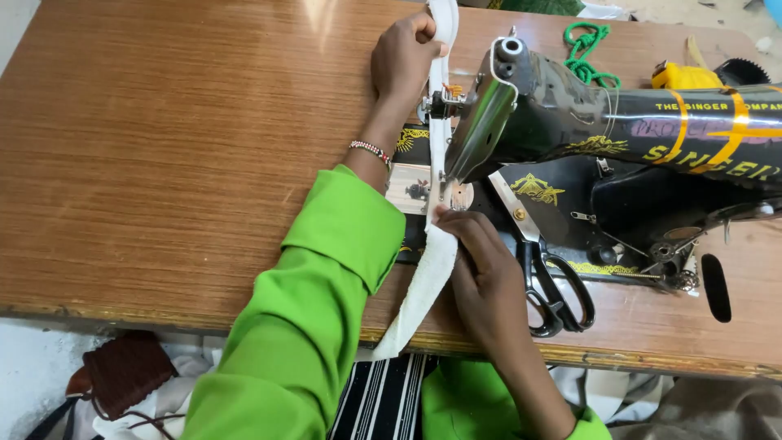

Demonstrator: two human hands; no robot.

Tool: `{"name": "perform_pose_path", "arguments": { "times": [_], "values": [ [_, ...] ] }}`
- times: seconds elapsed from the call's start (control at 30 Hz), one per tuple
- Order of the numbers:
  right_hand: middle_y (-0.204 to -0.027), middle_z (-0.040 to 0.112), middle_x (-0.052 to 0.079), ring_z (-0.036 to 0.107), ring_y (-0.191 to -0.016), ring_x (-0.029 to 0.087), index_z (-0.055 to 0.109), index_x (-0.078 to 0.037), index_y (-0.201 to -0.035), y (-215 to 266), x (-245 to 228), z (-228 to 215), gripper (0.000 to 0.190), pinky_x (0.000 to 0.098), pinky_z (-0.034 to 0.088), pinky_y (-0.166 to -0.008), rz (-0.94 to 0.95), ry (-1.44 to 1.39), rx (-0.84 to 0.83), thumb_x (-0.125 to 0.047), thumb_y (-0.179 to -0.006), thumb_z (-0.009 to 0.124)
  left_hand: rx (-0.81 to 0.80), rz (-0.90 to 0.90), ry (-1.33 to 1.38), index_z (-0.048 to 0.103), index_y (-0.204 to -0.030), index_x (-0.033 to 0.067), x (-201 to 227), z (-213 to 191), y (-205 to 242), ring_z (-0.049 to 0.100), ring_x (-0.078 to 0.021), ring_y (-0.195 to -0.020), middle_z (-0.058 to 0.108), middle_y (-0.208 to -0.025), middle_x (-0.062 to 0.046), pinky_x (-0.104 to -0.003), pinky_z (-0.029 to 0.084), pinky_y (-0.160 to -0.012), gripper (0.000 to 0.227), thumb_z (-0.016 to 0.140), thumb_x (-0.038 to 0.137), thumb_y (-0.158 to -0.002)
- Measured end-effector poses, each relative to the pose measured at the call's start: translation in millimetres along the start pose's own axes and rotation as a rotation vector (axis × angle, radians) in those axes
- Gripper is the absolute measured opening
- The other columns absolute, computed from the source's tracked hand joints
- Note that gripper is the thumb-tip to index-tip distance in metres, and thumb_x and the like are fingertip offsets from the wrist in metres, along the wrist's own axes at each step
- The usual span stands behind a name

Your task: Sewing a long white fabric strip using a sewing machine and folding the finished product.

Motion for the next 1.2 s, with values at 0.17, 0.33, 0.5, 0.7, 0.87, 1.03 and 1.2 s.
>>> {"name": "perform_pose_path", "arguments": {
  "times": [0.17, 0.33, 0.5, 0.7, 0.87, 1.03, 1.2],
  "values": [
    [-0.133, 0.069, 0.015, 0.065, -0.134, 0.034, 0.069, 0.0, -0.12, -3, 3, 1, 0.021, 0.0427, 0.05, -0.114, -0.101, 0.129, 0.004, 0.003, -0.104, 0.055, 0.055, 0.059, -0.005, 0.053, -0.066, 0.0251, -5, 4, -11, 0.066, -0.0122, -0.064, 0.07, -0.067, 0.012, -0.038, 0.042, -0.055, 0.038, 0.09, 0.021, -0.074],
    [-0.123, 0.071, 0.016, 0.06, -0.115, 0.039, 0.07, 0.002, -0.116, -9, -7, 2, 0.015, 0.0486, 0.052, -0.098, -0.241, 0.272, 0.006, -0.005, -0.107, 0.062, 0.12, 0.093, -0.037, 0.058, -0.067, 0.0247, -13, 10, -24, 0.071, -0.0165, -0.064, 0.075, -0.068, 0.011, -0.041, 0.046, -0.056, 0.033, 0.09, 0.023, -0.074],
    [-0.122, 0.069, 0.016, 0.06, -0.111, 0.04, 0.07, 0.001, -0.115, -9, -2, 7, 0.014, 0.0496, 0.052, -0.094, -0.322, 0.391, 0.033, 0.0, -0.103, 0.064, 0.096, -0.102, -0.075, 0.073, -0.068, 0.0268, -34, 18, -46, 0.076, -0.0196, -0.071, 0.084, -0.076, 0.006, -0.043, 0.051, -0.055, 0.021, 0.094, 0.028, -0.071],
    [-0.122, 0.064, 0.017, 0.057, -0.103, 0.038, 0.068, 0.0, -0.112, -9, 2, 13, 0.012, 0.0486, 0.047, -0.08, -0.337, 0.552, 0.033, -0.004, -0.1, 0.066, -0.106, -0.158, 0.138, 0.074, -0.129, 0.023, -5, -27, 16, 0.075, -0.001, -0.072, 0.085, -0.103, 0.009, -0.012, 0.059, -0.057, 0.03, 0.076, 0.029, -0.1],
    [-0.115, 0.058, 0.015, 0.059, -0.102, 0.039, 0.068, -0.004, -0.112, -8, 14, 17, 0.016, 0.0477, 0.049, -0.076, -0.393, 0.62, 0.07, -0.007, -0.096, 0.066, -0.132, -0.181, 0.123, 0.067, -0.111, 0.0185, 18, -122, 140, 0.073, -0.0228, -0.091, 0.076, -0.098, -0.003, -0.036, 0.058, -0.075, 0.02, 0.069, 0.036, -0.102],
    [-0.107, 0.058, 0.011, 0.065, -0.103, 0.039, 0.066, -0.011, -0.111, -9, 35, 20, 0.019, 0.048, 0.053, -0.076, -0.424, 0.656, 0.094, -0.01, -0.092, 0.067, -0.176, -0.056, -0.014, 0.063, -0.107, 0.0076, 57, -171, 272, 0.067, -0.0476, -0.113, 0.063, -0.11, -0.022, -0.054, 0.056, -0.093, 0.019, 0.055, 0.025, -0.109],
    [-0.101, 0.068, 0.007, 0.074, -0.105, 0.035, 0.06, -0.019, -0.121, -13, 67, 26, 0.026, 0.0477, 0.059, -0.08, -0.255, 0.674, 0.046, -0.018, -0.096, 0.066, -0.192, 0.079, -0.113, 0.069, -0.099, 0.0065, 64, -154, 344, 0.068, -0.045, -0.1, 0.06, -0.113, -0.015, -0.053, 0.058, -0.086, 0.023, 0.078, 0.027, -0.097]
  ]
}}
Point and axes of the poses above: each hand's wrist, its own y-axis away from the middle knuckle, its own z-axis out of the palm, x = y × z, the point moved 8 cm from there along -y, towards the middle knuckle
